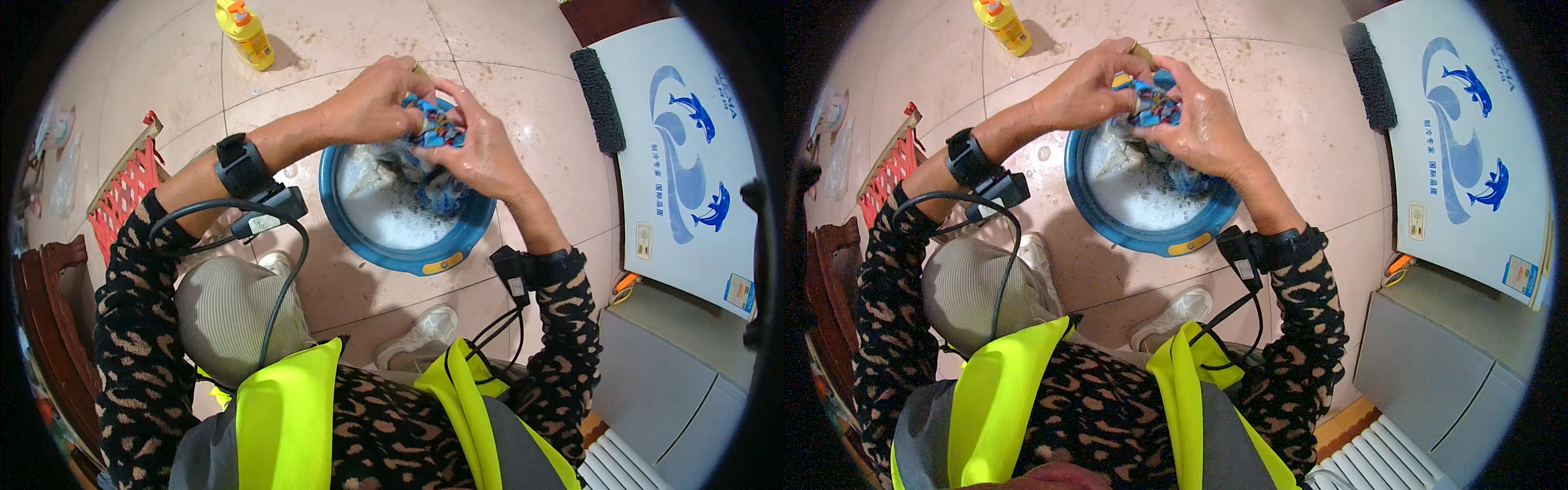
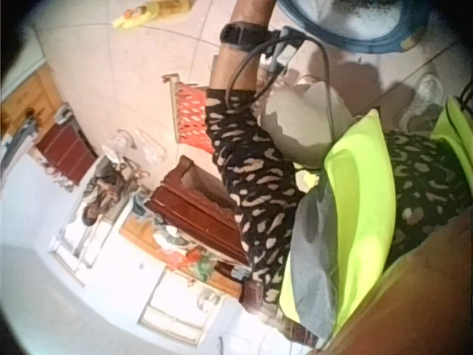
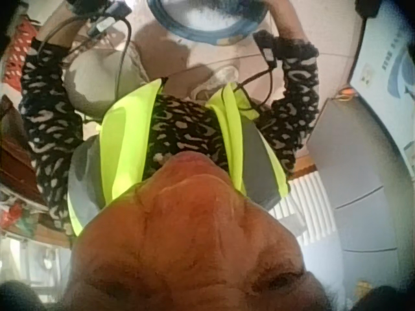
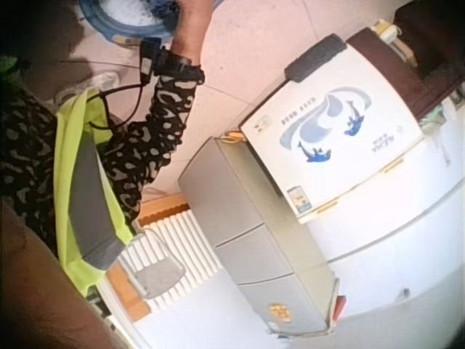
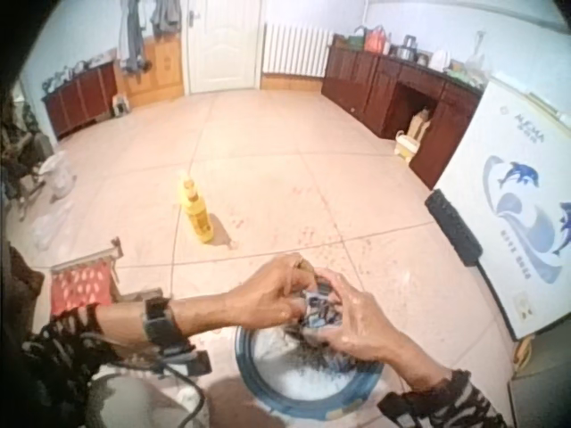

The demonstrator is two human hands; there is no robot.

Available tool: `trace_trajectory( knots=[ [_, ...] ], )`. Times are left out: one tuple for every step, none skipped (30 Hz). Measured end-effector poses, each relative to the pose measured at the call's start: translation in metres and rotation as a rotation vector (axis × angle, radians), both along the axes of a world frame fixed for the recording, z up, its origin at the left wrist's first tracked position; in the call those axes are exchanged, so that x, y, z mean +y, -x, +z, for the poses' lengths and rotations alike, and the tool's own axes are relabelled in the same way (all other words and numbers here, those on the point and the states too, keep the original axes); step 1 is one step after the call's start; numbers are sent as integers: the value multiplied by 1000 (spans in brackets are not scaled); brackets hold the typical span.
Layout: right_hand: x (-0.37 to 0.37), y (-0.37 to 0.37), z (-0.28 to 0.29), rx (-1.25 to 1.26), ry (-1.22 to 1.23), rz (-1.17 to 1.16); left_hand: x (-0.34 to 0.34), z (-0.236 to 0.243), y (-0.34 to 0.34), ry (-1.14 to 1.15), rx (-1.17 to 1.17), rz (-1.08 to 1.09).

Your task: The person wipes a wooden sofa with a patterned cloth, then removes a mat from the sofa and places it aside. The person then rinses the cloth in a blue basin of soapy water and wrings it out before placing it on a nearby cabinet.

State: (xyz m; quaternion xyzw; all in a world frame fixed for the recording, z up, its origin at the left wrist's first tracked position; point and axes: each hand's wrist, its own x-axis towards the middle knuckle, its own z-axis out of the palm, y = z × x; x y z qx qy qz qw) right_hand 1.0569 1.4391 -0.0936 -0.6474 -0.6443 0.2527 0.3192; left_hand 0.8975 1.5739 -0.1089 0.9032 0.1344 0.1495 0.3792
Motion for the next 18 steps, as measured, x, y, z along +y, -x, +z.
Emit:
trace_trajectory(
  knots=[
    [-2,1,7,-32,14,-63,-1,5,-1,32,-6,27],
    [-4,0,15,-70,27,-102,-3,9,-2,73,-24,52],
    [-7,-1,23,-92,-8,-153,-4,11,-3,117,-60,68],
    [-10,-3,32,-162,37,-128,-3,14,-4,92,-64,43],
    [-14,-4,41,-119,121,-103,-2,16,-4,136,-85,-30],
    [-17,-7,50,-66,123,-67,-2,17,-4,172,-121,-103],
    [-21,-7,56,-47,153,-78,-2,17,-5,215,-111,-157],
    [-25,-10,63,-20,136,-10,-1,18,-6,274,44,-217],
    [-28,-11,68,53,63,39,-1,18,-7,204,73,-286],
    [-33,-14,73,98,38,63,-2,17,-11,136,142,-332],
    [-36,-17,75,125,38,95,-2,15,-14,65,210,-378],
    [-41,-20,78,129,30,68,-3,12,-17,130,222,-401],
    [-44,-25,79,140,24,48,-4,8,-18,89,231,-398],
    [-48,-29,81,150,1,17,-4,4,-19,49,228,-408],
    [-52,-34,81,165,-38,21,-4,0,-19,10,210,-424],
    [-54,-39,81,258,0,-6,-5,-5,-16,-112,207,-358],
    [-58,-42,80,251,11,-56,-4,-8,-13,-54,193,-348],
    [-58,-46,78,252,10,-82,-4,-9,-10,8,182,-335]
  ],
)
